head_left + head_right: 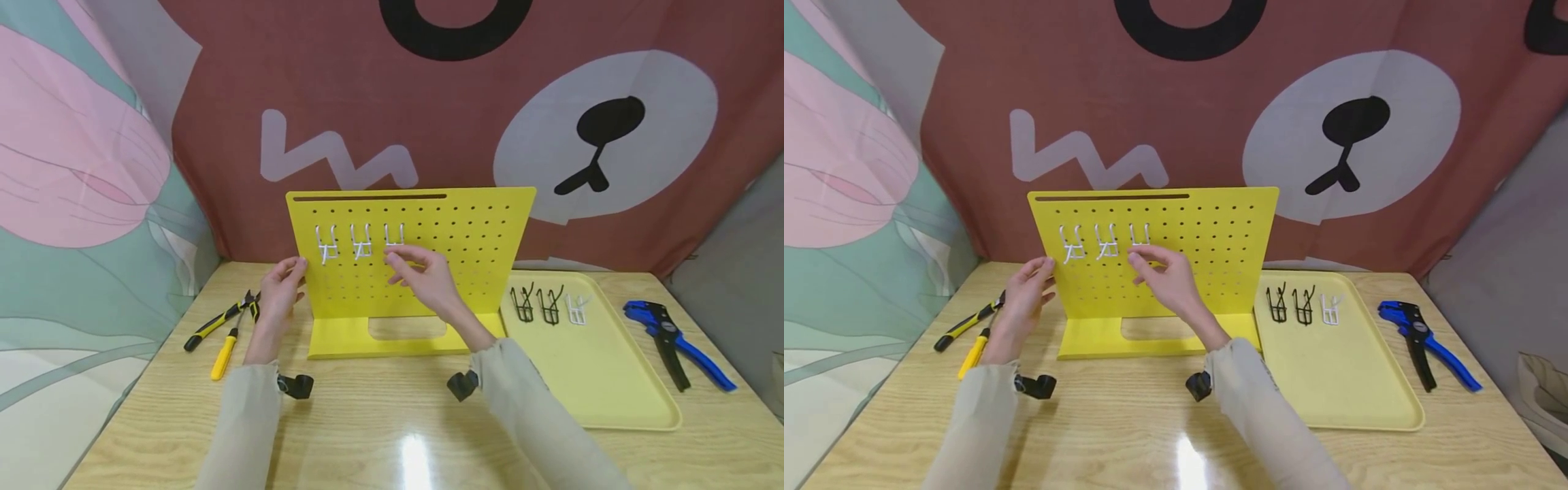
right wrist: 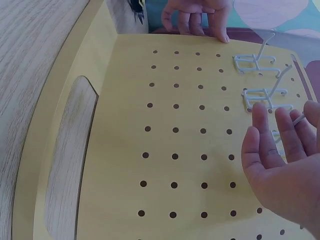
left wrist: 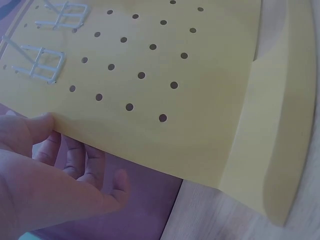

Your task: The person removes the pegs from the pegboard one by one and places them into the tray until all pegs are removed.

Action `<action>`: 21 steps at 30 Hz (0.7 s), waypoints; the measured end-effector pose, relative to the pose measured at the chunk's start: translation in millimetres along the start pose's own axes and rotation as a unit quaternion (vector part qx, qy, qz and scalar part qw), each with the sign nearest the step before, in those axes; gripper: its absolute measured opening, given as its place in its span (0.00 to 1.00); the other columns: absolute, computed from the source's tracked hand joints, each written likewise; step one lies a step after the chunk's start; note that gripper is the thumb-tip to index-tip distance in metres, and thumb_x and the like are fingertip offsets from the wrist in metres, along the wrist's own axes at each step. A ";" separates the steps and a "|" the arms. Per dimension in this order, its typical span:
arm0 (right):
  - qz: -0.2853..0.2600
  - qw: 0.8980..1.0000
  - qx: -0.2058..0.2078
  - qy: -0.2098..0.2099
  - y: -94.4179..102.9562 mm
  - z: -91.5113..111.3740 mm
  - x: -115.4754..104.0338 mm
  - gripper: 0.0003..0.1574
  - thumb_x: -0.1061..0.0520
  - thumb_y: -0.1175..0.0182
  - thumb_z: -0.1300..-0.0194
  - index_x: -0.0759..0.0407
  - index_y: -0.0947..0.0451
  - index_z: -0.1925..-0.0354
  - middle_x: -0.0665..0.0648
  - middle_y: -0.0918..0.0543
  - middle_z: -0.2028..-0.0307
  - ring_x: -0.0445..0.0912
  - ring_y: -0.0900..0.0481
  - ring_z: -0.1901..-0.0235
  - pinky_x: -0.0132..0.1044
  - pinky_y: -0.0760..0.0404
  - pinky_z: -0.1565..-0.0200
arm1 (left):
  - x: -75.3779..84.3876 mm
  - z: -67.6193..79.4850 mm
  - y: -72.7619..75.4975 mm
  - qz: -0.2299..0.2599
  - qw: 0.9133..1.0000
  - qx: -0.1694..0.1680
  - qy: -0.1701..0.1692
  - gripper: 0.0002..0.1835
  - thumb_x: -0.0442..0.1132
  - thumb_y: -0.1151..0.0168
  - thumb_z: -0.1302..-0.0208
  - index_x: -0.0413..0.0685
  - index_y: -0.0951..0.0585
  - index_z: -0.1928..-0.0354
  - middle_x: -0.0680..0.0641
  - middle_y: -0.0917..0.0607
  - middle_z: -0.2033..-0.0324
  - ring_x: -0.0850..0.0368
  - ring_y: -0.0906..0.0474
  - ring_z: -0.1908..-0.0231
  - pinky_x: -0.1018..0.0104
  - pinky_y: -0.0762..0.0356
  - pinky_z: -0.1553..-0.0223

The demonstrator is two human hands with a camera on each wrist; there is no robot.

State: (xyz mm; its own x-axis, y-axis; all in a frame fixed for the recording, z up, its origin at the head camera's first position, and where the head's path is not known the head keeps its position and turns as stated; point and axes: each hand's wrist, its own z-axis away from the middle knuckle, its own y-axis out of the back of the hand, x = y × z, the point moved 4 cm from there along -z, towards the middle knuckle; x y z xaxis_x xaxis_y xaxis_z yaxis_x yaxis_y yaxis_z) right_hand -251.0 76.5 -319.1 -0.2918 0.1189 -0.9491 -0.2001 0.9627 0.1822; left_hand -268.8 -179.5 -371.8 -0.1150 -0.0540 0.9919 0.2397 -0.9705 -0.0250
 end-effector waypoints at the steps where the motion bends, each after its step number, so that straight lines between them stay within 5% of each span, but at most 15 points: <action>1: -0.001 1.000 0.002 -0.003 0.1 -0.1 -0.1 0.19 0.53 0.42 0.30 0.60 0.22 0.45 0.58 0.17 0.51 0.54 0.16 0.65 0.58 0.23 0.55 | 0.2 0.1 -0.2 0.000 1.000 0.000 -0.001 0.21 0.51 0.44 0.31 0.45 0.25 0.44 0.51 0.23 0.52 0.55 0.27 0.51 0.53 0.35 0.46; 8: -0.003 1.000 0.009 -0.018 2.2 2.0 -0.3 0.20 0.51 0.41 0.31 0.59 0.20 0.46 0.57 0.16 0.52 0.47 0.16 0.68 0.58 0.24 0.55 | 0.9 1.8 0.0 0.002 1.000 0.003 0.004 0.21 0.50 0.45 0.30 0.45 0.26 0.42 0.50 0.24 0.51 0.52 0.28 0.47 0.52 0.36 0.45; 21: 0.004 1.000 0.009 -0.021 6.3 5.6 -1.3 0.18 0.54 0.39 0.33 0.62 0.19 0.48 0.57 0.15 0.55 0.49 0.16 0.67 0.49 0.20 0.58 | 0.8 1.1 -0.5 -0.003 1.000 0.001 0.006 0.22 0.51 0.45 0.30 0.45 0.26 0.42 0.52 0.24 0.52 0.54 0.27 0.49 0.53 0.36 0.47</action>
State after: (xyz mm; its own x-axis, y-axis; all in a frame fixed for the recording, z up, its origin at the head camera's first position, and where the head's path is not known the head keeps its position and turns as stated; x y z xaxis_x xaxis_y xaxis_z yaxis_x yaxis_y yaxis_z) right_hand -246.7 83.8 -318.2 -0.2543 0.1353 -0.9576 -0.1815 0.9659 0.1846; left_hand -267.9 -178.7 -370.9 -0.1281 -0.0511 0.9904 0.2400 -0.9706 -0.0190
